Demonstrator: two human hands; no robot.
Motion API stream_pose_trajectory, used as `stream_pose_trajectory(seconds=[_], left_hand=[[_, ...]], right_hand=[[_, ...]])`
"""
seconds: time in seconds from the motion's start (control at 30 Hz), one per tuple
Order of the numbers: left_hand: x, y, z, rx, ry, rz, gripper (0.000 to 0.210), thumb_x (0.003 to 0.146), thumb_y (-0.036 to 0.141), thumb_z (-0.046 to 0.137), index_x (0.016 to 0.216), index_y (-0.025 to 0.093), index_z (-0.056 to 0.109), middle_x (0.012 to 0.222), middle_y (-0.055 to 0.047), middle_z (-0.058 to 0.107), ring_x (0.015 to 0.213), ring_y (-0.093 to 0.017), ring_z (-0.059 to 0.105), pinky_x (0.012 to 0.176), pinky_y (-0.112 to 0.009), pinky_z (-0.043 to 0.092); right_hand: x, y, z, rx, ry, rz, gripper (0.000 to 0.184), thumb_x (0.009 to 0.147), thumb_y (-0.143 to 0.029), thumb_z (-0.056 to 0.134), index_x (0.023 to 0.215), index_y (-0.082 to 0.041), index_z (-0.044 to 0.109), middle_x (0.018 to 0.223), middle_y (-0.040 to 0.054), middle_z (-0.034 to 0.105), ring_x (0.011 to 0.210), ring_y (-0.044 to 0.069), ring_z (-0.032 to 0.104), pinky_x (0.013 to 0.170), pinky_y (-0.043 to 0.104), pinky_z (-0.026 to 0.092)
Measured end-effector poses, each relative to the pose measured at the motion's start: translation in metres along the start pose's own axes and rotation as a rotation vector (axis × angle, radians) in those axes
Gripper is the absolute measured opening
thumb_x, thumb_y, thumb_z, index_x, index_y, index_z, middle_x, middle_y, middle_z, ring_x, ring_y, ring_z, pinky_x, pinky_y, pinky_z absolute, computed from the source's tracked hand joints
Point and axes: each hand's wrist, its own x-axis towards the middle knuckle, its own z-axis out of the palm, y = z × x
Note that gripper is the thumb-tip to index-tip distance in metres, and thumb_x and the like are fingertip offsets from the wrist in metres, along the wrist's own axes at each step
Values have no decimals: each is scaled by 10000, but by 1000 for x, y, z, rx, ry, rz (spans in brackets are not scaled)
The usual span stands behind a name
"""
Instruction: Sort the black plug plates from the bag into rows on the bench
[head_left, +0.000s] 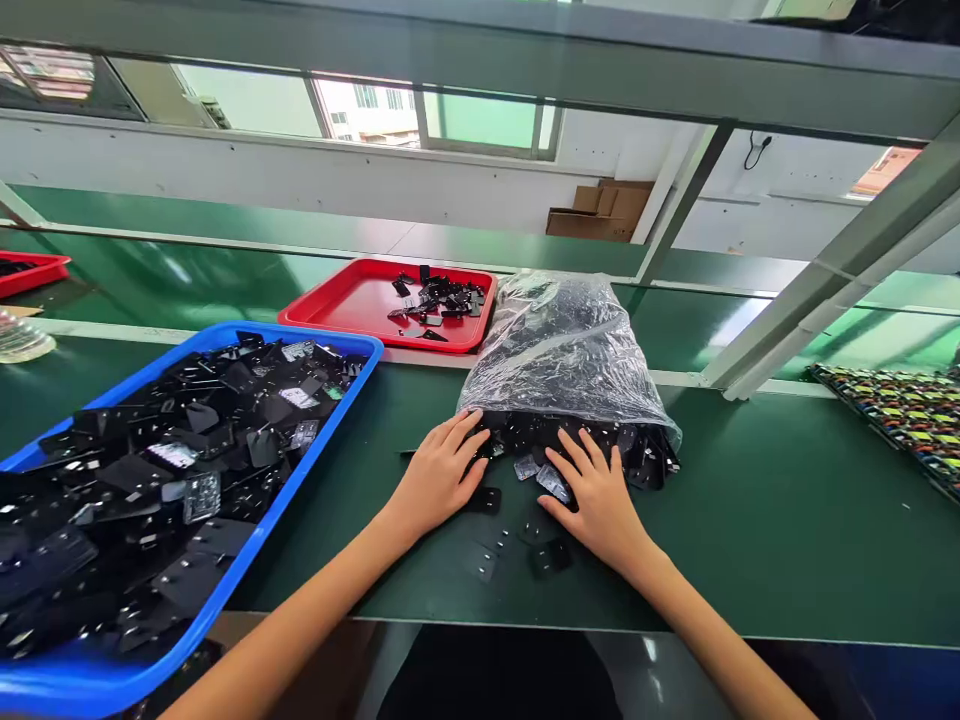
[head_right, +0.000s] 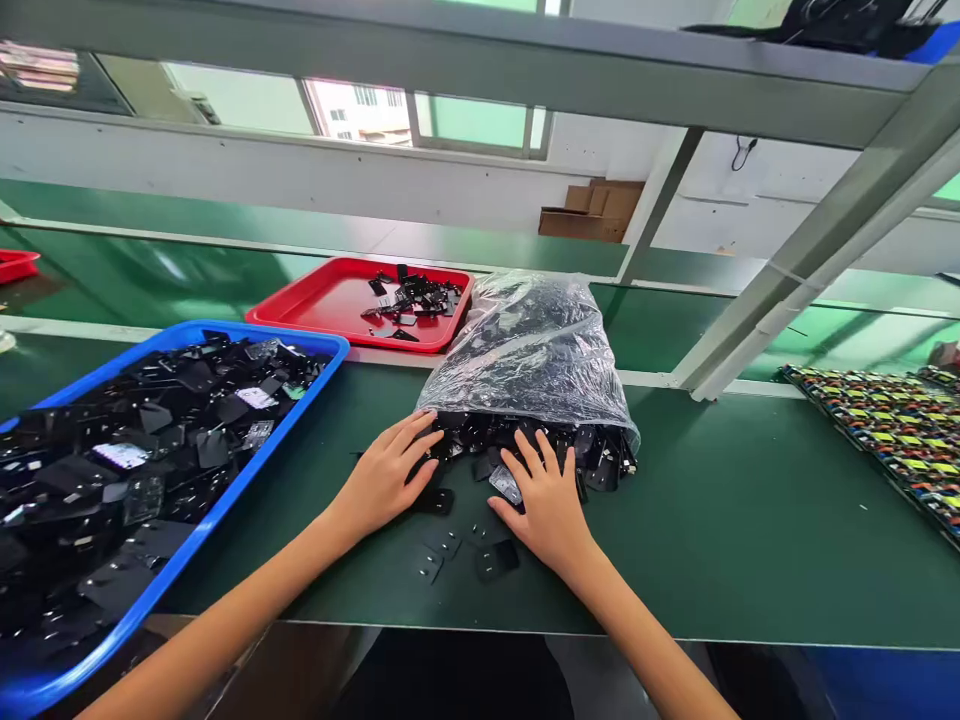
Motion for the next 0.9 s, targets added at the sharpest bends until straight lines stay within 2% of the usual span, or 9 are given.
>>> stream_pose_trajectory(seconds=[0.1, 0.2, 0.37, 0.43, 0.57, 0.63, 0.7, 0.8, 0.9], left_hand=[[-18, -5, -9, 52, 86, -30, 377, 968, 305, 405, 1244, 155, 613, 1390, -115, 551, 1344, -287, 437, 1106, -466, 387], [-36, -20, -13, 88, 5, -193, 464, 942, 371, 437, 1322, 129, 549, 1440, -154, 492, 1364, -353, 400, 1085, -551, 386], [-53, -37, -24, -73, -228, -355, 564, 942, 500, 411, 1361, 134, 505, 1375, -132, 560, 1301, -286, 485, 1088, -483, 417], [-60, -34, -27, -92, -225, -377, 574, 937, 532, 421, 1356, 151, 513, 1361, -117, 571, 1291, -276, 483, 1086, -473, 418], [-82, -24, -25, -77, -220, -375, 663, 890, 546, 522, 1419, 154, 441, 1447, -128, 480, 1294, -299, 442, 1074, -500, 409], [-95, -21, -24, -58, -244, -380, 689, 875, 523, 561, 1452, 186, 393, 1484, -122, 435, 1297, -316, 421, 1046, -522, 415], [-105, -15, -23, -50, -255, -385, 661, 889, 480, 559, 1467, 225, 366, 1484, -112, 430, 1286, -319, 423, 1013, -519, 426], [-109, 3, -18, -54, -182, -389, 562, 909, 407, 551, 1426, 231, 419, 1395, -116, 502, 1228, -301, 467, 969, -471, 440], [-101, 28, -5, -47, -70, -362, 479, 911, 366, 563, 1353, 198, 494, 1239, -121, 582, 1141, -288, 509, 933, -441, 439]], right_hand=[[-16, -17, -2, 20, 42, -121, 568, 924, -536, 518, 1413, -251, 471, 1562, 57, 332, 1434, 357, 266, 1101, 681, 238], [-27, -28, 4, 32, 39, -231, 526, 952, -564, 446, 1395, -285, 488, 1532, 38, 394, 1412, 323, 320, 1130, 642, 199], [-18, -29, 6, -24, 22, -26, 393, 1006, -278, 364, 1340, -189, 549, 1445, 98, 507, 1384, 350, 353, 1088, 682, 217], [-17, -42, 0, 9, 44, -12, 398, 992, -308, 406, 1345, -184, 543, 1464, 109, 483, 1388, 378, 332, 1069, 692, 240], [-26, -78, 3, 167, -6, -267, 421, 997, -425, 408, 1377, -265, 494, 1524, 30, 409, 1417, 291, 310, 1123, 617, 242], [-27, -83, 12, 185, -55, -324, 438, 1002, -445, 391, 1393, -265, 472, 1521, 28, 413, 1407, 271, 333, 1126, 605, 256], [-24, -76, 20, 154, -53, -242, 447, 999, -419, 410, 1394, -221, 479, 1500, 68, 442, 1390, 295, 361, 1108, 594, 298], [-19, -66, 22, 113, 19, -85, 429, 980, -341, 462, 1359, -147, 519, 1471, 130, 468, 1375, 345, 374, 1090, 578, 330], [-20, -75, 17, 163, 78, -114, 414, 973, -309, 468, 1361, -173, 510, 1477, 108, 465, 1376, 328, 374, 1115, 582, 283]])
